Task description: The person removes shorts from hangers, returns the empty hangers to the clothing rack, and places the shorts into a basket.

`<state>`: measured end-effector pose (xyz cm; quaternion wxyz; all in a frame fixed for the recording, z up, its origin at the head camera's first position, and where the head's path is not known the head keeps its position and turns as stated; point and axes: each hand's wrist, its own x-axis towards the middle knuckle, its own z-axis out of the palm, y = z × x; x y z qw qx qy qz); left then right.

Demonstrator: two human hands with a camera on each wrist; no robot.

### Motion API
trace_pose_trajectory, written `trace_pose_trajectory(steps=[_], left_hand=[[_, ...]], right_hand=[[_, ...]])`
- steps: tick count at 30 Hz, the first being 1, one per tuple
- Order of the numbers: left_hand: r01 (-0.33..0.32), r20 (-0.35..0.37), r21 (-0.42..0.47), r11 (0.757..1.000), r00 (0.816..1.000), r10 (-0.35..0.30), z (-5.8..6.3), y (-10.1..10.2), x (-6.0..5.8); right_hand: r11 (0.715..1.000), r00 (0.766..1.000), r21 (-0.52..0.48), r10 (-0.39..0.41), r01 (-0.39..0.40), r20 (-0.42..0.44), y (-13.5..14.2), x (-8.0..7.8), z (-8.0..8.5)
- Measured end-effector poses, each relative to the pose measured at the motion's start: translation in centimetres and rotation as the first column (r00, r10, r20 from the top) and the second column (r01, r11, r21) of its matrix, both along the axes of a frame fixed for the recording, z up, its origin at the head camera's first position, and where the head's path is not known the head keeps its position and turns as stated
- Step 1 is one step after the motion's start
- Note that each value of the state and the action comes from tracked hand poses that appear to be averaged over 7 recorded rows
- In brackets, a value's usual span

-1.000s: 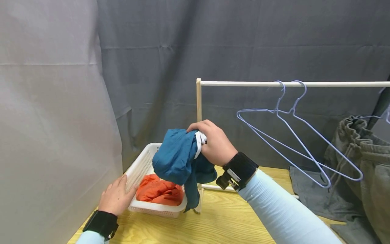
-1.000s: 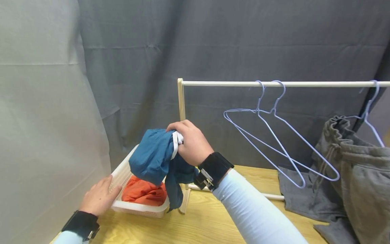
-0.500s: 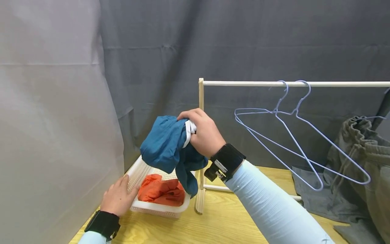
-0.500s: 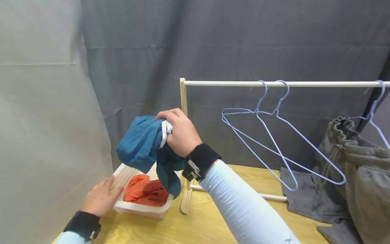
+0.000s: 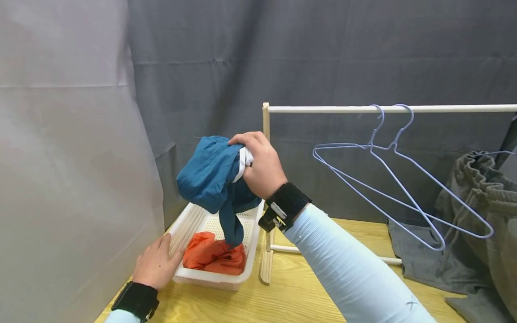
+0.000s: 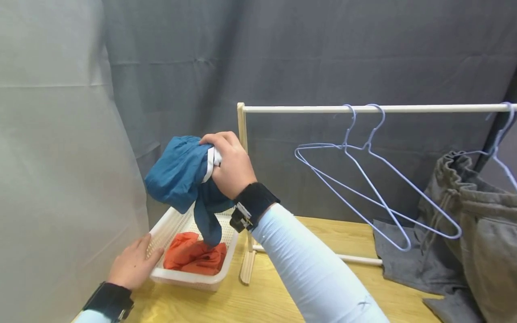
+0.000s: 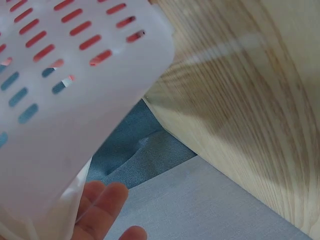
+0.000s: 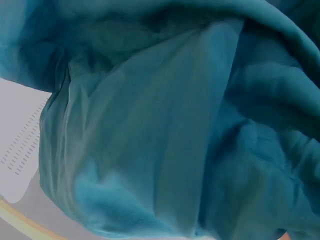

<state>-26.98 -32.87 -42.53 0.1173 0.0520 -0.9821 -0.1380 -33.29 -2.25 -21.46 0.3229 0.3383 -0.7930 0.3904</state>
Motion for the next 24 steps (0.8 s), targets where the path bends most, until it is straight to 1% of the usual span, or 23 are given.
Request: trace_pose_trajectory(steps=[2,4,8,11,15,20,24], left_hand=[[0.001,-0.001,0.001,1.0,1.0,-0.001,0.0,0.1,0.0],[0.002,-0.003,0.001,1.0,1.0,-0.002,-0.1,0.1,0.0],[0.003,-0.013,-0.005,1.0,1.0,-0.003,-0.3,-0.1,-0.1],[0.004,-0.019,-0.009,1.0,1.0,-0.004,-0.3,-0.1,-0.1],[0.003,-0.021,-0.005,1.0,1.0,-0.003,-0.3,0.0,-0.1],[-0.011,-0.002,0.003,1.0,1.0,0.011,-0.2,0.2,0.0],[-0.022,-0.004,0.0,1.0,1.0,0.022,0.0,0.2,0.0]], right_hand=[[1.0,1.0,-0.012,-0.004,0.004,-0.013,-0.3,-0.2,0.1],[1.0,1.0,-0.016,-0.013,0.013,-0.007,-0.5,-0.5,0.2],[1.0,0.999,-0.012,-0.028,0.028,0.037,-1.1,-0.9,0.3],[0.999,0.997,-0.003,-0.036,0.037,0.074,-1.5,-1.4,0.0],[0.999,0.994,0.014,-0.031,0.029,0.108,-2.0,-2.1,-1.0],[0.999,0.991,0.034,-0.031,0.027,0.131,-2.4,-3.0,-2.7],[0.998,0.987,0.05,-0.037,0.03,0.154,-2.8,-3.8,-4.0]])
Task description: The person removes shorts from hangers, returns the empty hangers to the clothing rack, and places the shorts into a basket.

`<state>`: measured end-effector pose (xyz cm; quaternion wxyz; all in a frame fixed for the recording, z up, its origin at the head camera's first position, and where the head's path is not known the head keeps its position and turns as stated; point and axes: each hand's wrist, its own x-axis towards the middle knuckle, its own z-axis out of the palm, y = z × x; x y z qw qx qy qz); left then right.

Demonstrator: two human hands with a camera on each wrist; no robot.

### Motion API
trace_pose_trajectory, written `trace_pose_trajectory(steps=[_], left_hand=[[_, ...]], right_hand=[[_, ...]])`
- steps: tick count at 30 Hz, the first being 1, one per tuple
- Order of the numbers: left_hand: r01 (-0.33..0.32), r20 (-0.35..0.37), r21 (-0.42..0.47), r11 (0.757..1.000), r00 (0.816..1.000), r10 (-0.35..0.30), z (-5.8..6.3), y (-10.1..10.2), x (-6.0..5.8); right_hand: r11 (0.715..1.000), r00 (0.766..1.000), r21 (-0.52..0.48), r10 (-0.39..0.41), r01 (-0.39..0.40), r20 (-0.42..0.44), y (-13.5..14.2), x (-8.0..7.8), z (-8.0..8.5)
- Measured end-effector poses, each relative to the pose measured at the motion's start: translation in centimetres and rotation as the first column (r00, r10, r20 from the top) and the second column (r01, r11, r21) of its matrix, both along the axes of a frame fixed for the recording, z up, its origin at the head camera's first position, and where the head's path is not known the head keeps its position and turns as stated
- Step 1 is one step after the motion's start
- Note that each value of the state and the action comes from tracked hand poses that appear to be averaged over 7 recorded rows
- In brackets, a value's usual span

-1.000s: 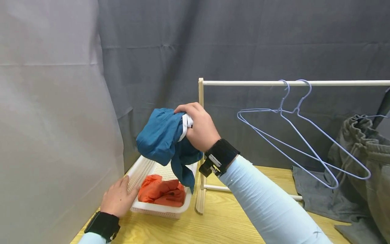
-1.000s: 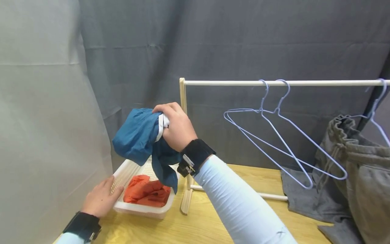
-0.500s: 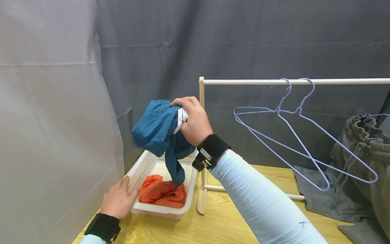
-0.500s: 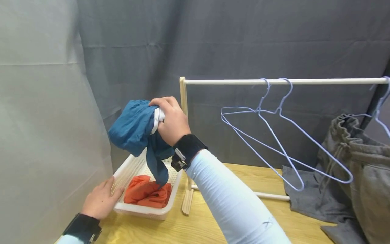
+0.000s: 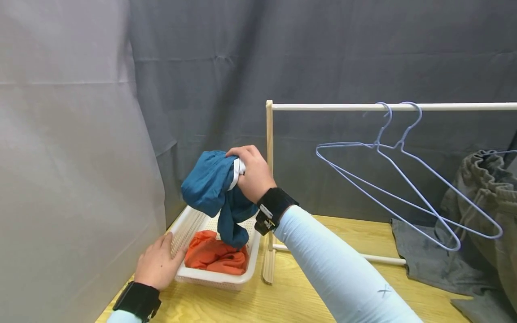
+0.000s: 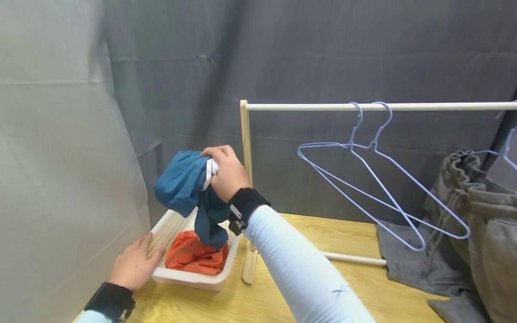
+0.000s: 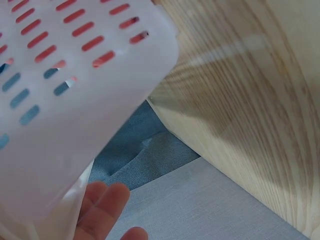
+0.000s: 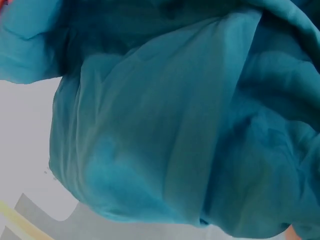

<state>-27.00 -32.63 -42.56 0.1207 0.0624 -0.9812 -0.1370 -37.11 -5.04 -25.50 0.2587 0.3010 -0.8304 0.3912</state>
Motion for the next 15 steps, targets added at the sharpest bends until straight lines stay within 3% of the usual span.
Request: trace_pose_trajectory(steps=[15], left_hand=[[-0.009,-0.038,0.005,1.0,0.999,0.009,0.0,-0.1,0.3]], right_hand=[[0.992,0.98,0.123,0.005,-0.03,0.199,-1.5,-1.7,-5.2]])
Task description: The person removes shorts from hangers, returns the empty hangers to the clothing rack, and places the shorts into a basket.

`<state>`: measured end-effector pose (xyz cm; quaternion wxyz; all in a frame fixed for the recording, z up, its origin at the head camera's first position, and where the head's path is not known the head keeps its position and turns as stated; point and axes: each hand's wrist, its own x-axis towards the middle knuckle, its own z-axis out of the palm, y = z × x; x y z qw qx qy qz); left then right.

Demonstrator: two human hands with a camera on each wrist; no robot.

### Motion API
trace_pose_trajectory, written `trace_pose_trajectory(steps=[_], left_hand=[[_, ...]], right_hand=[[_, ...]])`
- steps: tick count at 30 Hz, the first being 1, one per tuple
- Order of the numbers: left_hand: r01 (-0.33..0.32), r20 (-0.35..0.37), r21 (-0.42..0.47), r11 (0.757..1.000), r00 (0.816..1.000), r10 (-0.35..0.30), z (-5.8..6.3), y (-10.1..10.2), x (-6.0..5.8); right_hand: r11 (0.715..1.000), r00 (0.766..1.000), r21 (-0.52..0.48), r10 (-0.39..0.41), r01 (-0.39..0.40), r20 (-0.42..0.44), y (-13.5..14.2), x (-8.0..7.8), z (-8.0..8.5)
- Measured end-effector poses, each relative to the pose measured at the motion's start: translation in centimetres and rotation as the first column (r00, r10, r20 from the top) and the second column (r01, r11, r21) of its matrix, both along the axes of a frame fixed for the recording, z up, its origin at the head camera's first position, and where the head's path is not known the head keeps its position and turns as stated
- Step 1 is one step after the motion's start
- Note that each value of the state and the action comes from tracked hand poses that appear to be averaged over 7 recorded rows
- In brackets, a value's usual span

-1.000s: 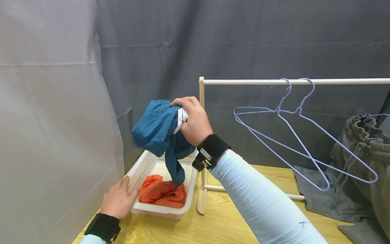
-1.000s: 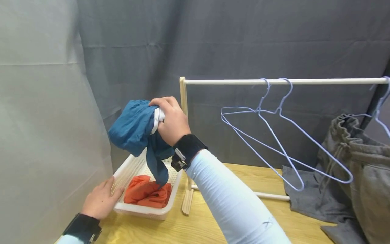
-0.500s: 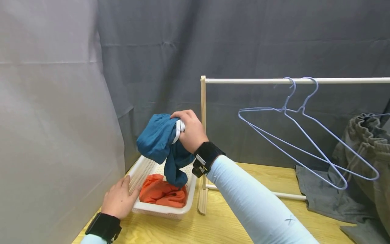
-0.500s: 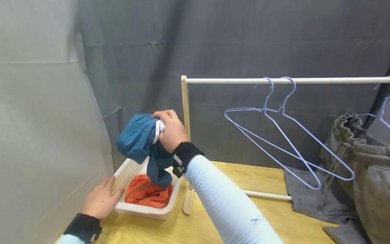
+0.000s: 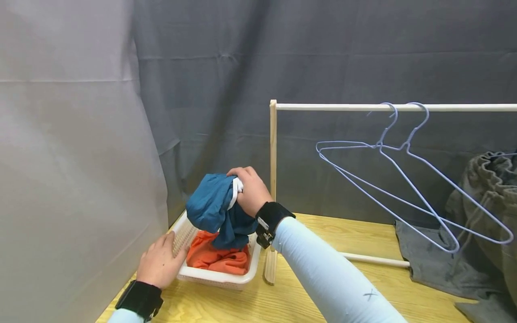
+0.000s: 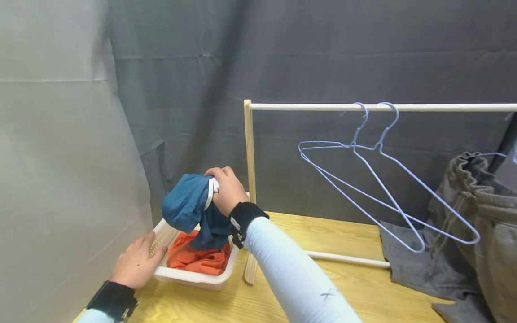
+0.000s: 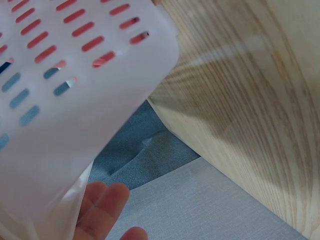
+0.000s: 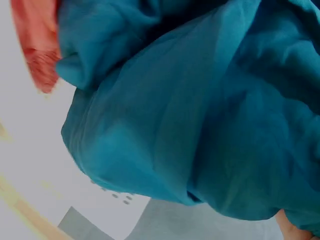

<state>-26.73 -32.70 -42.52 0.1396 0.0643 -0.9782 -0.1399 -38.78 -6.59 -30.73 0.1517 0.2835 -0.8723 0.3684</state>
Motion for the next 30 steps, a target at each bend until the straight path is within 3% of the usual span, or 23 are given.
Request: trace_pose_trajectory(steps=[12,18,30], left_hand=[[-0.001,0.004,-0.004,1.0,1.0,0.001,0.0,0.0,0.0],[-0.009,0.015,0.0,1.0,1.0,0.009,-0.1,0.1,-0.1],[0.005,0.014,0.008,1.0,1.0,-0.005,-0.1,-0.1,-0.1]], right_hand=[[0.99,0.992,0.136,-0.06,0.045,0.108,-0.5,-1.1,-3.7],[0.974,0.99,0.214,-0.098,0.074,0.105,-0.3,-1.6,-5.1],[0.956,0.989,0.288,-0.09,0.053,0.117,-0.3,-1.8,-6.3]])
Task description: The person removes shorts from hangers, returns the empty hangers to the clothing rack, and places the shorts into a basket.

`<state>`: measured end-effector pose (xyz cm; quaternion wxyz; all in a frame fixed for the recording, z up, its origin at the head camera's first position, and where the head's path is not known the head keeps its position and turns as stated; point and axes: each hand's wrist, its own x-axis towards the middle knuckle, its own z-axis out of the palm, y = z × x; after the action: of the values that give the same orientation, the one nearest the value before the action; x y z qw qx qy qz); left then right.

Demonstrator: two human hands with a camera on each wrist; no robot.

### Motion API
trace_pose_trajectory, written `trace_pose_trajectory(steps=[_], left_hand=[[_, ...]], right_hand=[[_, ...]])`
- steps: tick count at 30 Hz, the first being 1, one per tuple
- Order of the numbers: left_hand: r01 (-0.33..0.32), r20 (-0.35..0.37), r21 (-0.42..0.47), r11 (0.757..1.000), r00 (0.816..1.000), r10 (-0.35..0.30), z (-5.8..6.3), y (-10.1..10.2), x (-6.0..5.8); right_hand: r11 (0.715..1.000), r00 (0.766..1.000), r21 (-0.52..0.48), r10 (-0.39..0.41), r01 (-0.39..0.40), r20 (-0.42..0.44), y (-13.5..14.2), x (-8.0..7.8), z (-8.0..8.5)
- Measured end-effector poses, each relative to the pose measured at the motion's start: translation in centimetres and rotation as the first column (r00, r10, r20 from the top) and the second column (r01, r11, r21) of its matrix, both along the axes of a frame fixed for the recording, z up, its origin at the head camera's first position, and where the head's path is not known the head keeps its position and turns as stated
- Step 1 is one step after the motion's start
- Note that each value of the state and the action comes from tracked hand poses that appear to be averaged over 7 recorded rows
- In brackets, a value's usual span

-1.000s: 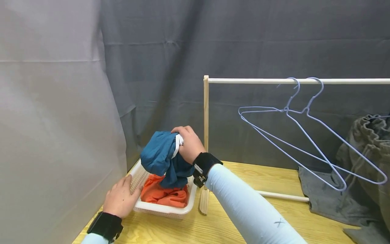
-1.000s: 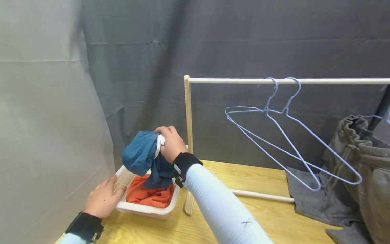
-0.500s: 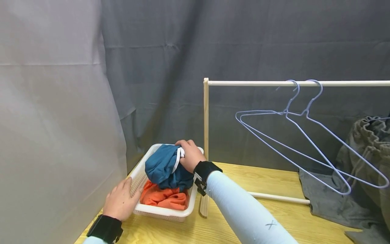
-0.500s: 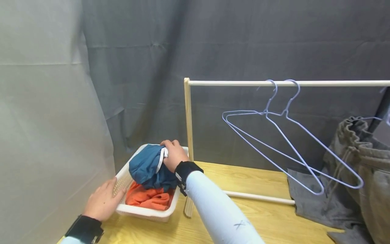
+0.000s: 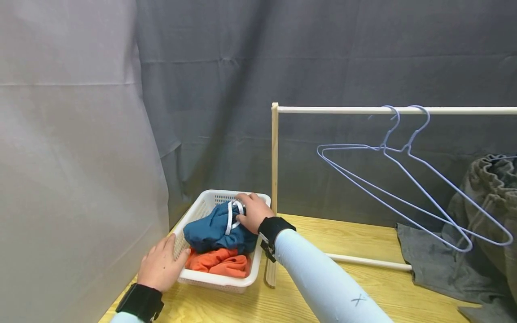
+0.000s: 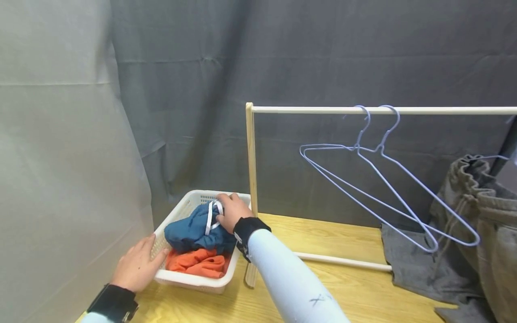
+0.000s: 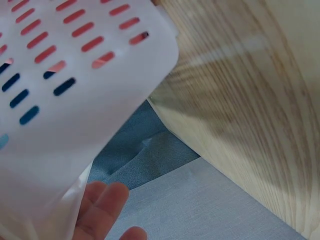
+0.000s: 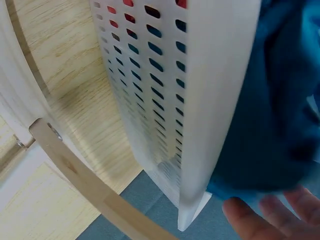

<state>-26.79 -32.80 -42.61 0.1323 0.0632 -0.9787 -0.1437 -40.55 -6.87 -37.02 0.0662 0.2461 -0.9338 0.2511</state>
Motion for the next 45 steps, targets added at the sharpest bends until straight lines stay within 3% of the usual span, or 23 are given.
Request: trace_pose_trajectory(steps=[8,14,21,45], left_hand=[[-0.011,-0.015,0.0,1.0,1.0,0.011,0.1,0.1,-0.1],[-0.018,-0.005,-0.004,1.0,1.0,0.018,0.1,0.3,-0.2],[-0.024,0.004,0.0,1.0,1.0,0.024,0.0,0.4,-0.2],[-0.011,0.013,0.001,1.0,1.0,0.011,0.0,0.2,-0.1]], right_hand=[[1.0,1.0,-0.022,-0.01,0.01,0.021,0.1,0.0,0.3],[1.0,0.999,-0.02,0.003,-0.002,0.037,0.3,0.9,0.7],[0.999,0.999,-0.028,0.039,-0.039,0.007,1.0,1.5,0.6],[0.986,0.993,-0.112,0.119,-0.119,-0.008,4.3,5.6,1.4]])
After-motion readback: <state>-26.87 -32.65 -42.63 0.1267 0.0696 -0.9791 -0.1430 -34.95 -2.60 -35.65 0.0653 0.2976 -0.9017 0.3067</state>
